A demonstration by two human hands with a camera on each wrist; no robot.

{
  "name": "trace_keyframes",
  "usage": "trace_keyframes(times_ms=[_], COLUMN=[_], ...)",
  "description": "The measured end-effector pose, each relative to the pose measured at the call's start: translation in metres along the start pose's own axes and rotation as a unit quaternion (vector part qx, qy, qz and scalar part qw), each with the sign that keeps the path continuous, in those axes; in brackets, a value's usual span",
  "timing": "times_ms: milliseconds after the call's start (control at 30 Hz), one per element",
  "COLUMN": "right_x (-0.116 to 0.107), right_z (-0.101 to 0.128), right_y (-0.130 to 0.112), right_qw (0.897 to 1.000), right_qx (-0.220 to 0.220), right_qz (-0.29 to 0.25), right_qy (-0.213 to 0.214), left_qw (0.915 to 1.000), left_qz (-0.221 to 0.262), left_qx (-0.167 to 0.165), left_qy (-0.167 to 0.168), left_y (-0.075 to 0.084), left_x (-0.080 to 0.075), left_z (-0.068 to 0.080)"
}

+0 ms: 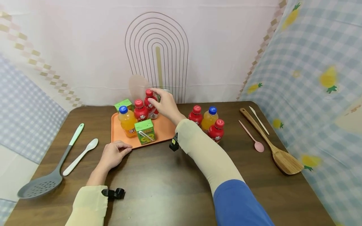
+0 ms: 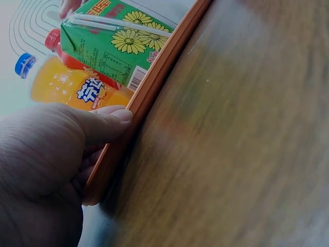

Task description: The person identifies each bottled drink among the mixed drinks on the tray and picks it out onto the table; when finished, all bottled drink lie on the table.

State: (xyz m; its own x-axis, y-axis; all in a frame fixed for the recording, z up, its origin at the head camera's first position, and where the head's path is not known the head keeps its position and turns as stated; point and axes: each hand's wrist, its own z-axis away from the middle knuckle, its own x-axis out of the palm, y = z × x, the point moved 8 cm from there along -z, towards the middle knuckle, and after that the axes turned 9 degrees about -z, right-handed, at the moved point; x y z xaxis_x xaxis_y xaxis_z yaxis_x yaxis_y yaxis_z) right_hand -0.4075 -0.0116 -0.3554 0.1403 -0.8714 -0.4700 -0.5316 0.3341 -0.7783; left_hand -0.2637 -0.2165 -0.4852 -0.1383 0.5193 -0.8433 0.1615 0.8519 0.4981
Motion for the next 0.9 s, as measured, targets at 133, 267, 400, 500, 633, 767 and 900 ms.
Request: trace_keyframes(times_ms=[133,267,400,500,633,767,900], right_x=[0.006,0.014,0.021,0.021,0.02,0.019,0.02], right_z=[-0.01,-0.016,-0.022,-0.022,-0.022,-0.023,-0.021], right_y=[0.012,0.019,0.022,0.025,0.027,0.025,0.026], right_qw=[1.0,1.0,0.999,0.999,0.999,1.0,0.999], right_qx=[0.015,0.024,0.034,0.035,0.032,0.03,0.039], right_qz=[-0.013,0.006,0.017,0.014,0.004,0.003,0.007], right_qy=[0.005,-0.011,-0.017,-0.008,0.003,0.004,-0.003], left_qw=[1.0,1.0,1.0,1.0,1.0,0.9999,0.9999], left_qz=[0.002,0.001,0.003,0.006,0.007,0.008,0.006], left_qx=[-0.005,-0.009,-0.009,-0.007,-0.005,-0.008,-0.008], left_qy=[0.002,0.001,0.001,-0.002,-0.002,0.0,-0.003], left_y=[0.001,0.0,0.0,0.001,0.002,0.001,0.0], left_x=[0.001,0.002,0.001,0.003,0.003,0.002,0.001], left_z=[0.0,0.002,0.002,0.002,0.002,0.001,0.0])
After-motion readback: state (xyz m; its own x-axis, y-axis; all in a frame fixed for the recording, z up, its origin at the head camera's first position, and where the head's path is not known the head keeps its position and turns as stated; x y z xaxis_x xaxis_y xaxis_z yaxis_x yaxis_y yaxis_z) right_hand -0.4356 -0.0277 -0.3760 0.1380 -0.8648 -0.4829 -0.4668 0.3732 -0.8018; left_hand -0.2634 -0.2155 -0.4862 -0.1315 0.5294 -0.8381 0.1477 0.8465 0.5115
